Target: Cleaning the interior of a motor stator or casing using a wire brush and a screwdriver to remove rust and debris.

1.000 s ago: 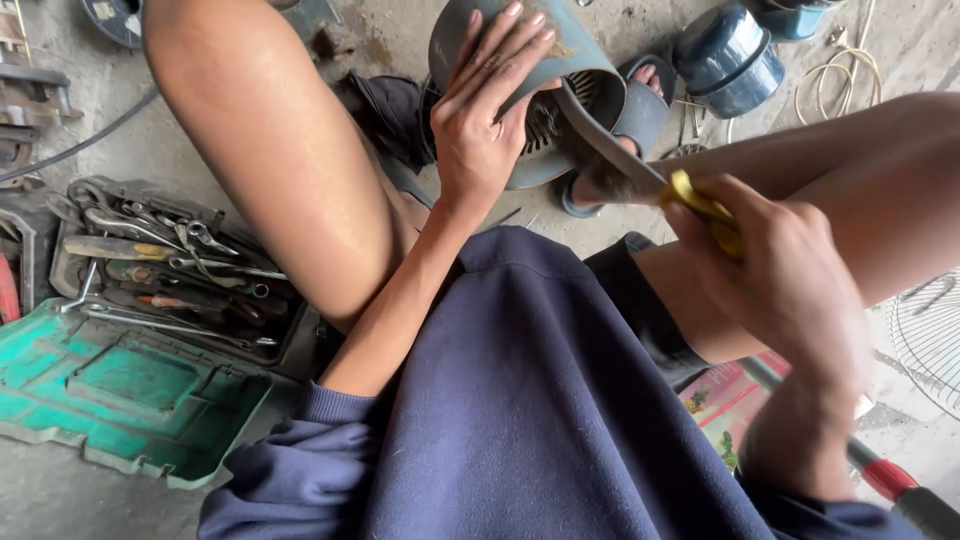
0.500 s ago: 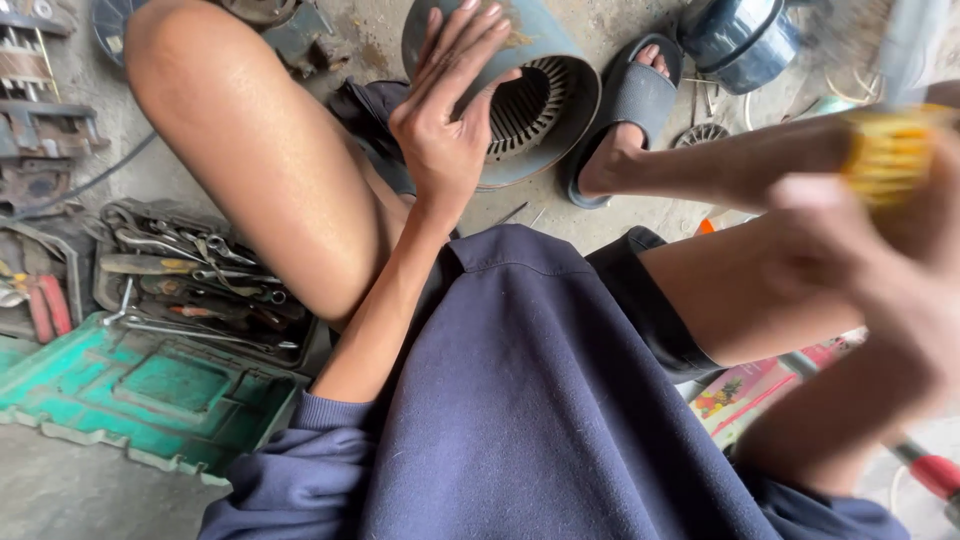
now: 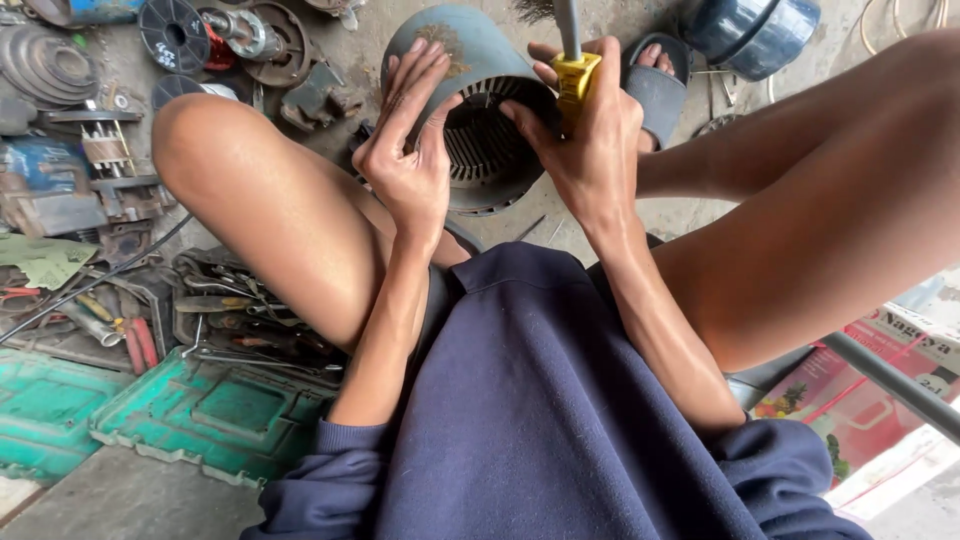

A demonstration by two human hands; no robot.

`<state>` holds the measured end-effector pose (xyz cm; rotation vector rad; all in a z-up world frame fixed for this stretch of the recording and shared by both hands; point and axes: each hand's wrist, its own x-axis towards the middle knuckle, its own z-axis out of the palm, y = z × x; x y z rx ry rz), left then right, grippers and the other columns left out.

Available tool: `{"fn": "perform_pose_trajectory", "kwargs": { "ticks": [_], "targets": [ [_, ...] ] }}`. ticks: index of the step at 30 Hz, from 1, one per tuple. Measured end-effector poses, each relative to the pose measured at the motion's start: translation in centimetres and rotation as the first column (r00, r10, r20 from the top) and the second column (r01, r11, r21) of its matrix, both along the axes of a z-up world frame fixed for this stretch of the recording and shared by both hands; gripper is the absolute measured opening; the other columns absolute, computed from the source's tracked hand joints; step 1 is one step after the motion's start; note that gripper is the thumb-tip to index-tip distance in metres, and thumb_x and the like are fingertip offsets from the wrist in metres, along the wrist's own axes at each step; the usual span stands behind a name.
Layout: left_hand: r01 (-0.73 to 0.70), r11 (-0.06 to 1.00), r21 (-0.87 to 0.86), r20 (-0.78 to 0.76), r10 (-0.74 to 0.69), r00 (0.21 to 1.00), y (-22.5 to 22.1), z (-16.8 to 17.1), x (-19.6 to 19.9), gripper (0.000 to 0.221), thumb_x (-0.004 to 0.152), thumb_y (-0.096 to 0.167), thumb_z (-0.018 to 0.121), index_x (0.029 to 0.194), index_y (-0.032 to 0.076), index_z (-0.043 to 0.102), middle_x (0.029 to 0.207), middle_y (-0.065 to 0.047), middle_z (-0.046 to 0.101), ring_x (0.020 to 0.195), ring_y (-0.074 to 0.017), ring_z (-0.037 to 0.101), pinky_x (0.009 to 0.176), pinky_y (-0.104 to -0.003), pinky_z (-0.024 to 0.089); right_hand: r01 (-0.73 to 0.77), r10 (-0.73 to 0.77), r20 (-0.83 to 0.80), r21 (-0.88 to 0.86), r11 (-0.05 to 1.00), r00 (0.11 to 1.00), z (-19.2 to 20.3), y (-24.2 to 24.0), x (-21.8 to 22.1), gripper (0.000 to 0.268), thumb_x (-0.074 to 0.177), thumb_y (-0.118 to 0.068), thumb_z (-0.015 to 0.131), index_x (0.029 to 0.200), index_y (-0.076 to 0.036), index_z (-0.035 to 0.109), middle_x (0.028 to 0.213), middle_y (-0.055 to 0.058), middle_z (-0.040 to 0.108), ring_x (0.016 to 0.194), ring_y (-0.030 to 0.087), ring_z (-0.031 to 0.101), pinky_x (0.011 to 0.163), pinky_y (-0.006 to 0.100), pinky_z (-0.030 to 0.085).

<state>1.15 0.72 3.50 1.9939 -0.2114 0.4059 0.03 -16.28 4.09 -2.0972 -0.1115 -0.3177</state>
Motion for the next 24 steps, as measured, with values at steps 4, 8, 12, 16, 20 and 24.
{"fn": "perform_pose_trajectory", "kwargs": {
  "ticks": [4, 8, 12, 16, 20, 24],
  "targets": [
    [0.011, 1.000, -0.021, 0.021, -0.010, 1.000, 0.2, -1.3, 0.0, 0.038, 0.091, -0.019, 0.072, 0.122, 0.003, 0.068, 0.132, -0.009, 0.068, 0.134, -0.0254, 0.060, 0.116, -0.034, 0.057, -0.007, 0.007, -0.016, -0.005, 1.000, 1.000, -0.9, 0.6, 0.5, 0.075, 0.081, -0.007, 0.099, 0.118, 0.003, 0.035, 0.126, 0.023, 0.072, 0.102, 0.034, 0.079, 0.076, 0.039, 0.065],
    [0.004, 1.000, 0.004, 0.008, -0.004, 1.000, -0.1, -1.5, -0.6, 0.041, 0.088, -0.021, 0.073, 0.122, 0.002, 0.069, 0.131, -0.009, 0.069, 0.135, -0.0239, 0.059, 0.129, -0.040, 0.037, 0.040, -0.041, -0.046, -0.029, 0.999, 0.998, -1.5, 0.9, 0.3, 0.072, 0.082, -0.005, 0.096, 0.117, 0.001, 0.033, 0.126, 0.019, 0.072, 0.098, 0.033, 0.080, 0.074, 0.038, 0.065],
    [-0.005, 0.999, 0.038, 0.035, 0.003, 0.999, -0.2, -2.2, -0.9, 0.042, 0.088, -0.015, 0.078, 0.123, 0.006, 0.069, 0.132, -0.006, 0.069, 0.136, -0.0238, 0.059, 0.132, -0.041, 0.030, 0.047, -0.049, -0.033, -0.052, 0.998, 0.998, -1.3, 0.9, 0.1, 0.067, 0.082, 0.004, 0.090, 0.118, 0.002, 0.034, 0.119, 0.019, 0.076, 0.088, 0.032, 0.081, 0.064, 0.036, 0.065],
    [-0.006, 0.999, 0.045, 0.050, 0.004, 0.999, -0.4, -2.0, -1.2, 0.042, 0.088, -0.015, 0.078, 0.123, 0.007, 0.069, 0.132, -0.006, 0.069, 0.136, -0.0244, 0.059, 0.132, -0.043, 0.030, 0.036, -0.035, -0.052, 0.010, 0.999, 0.998, -2.5, 0.8, -0.1, 0.074, 0.081, -0.009, 0.098, 0.115, 0.000, 0.033, 0.133, 0.023, 0.066, 0.119, 0.037, 0.071, 0.095, 0.044, 0.064],
    [-0.003, 0.996, 0.091, 0.043, -0.001, 0.999, -0.4, -2.2, -1.3, 0.038, 0.090, -0.008, 0.078, 0.124, 0.005, 0.069, 0.135, -0.008, 0.067, 0.137, -0.0259, 0.058, 0.131, -0.046, 0.031, 0.055, -0.058, -0.042, -0.069, 0.996, 0.997, -2.2, 0.7, 0.0, 0.066, 0.079, 0.004, 0.090, 0.115, 0.004, 0.035, 0.118, 0.023, 0.075, 0.087, 0.033, 0.080, 0.065, 0.037, 0.068],
    [-0.074, 0.963, 0.258, 0.160, 0.033, 0.987, -0.8, 0.4, -4.2, 0.038, 0.100, 0.005, 0.076, 0.134, 0.002, 0.060, 0.145, -0.013, 0.057, 0.142, -0.0339, 0.053, 0.131, -0.055, 0.034, 0.054, -0.055, -0.041, -0.038, 0.998, 0.998, -2.3, 0.6, -0.3, 0.067, 0.076, 0.006, 0.088, 0.114, 0.002, 0.034, 0.121, 0.019, 0.075, 0.081, 0.028, 0.077, 0.062, 0.035, 0.064]
  ]
}}
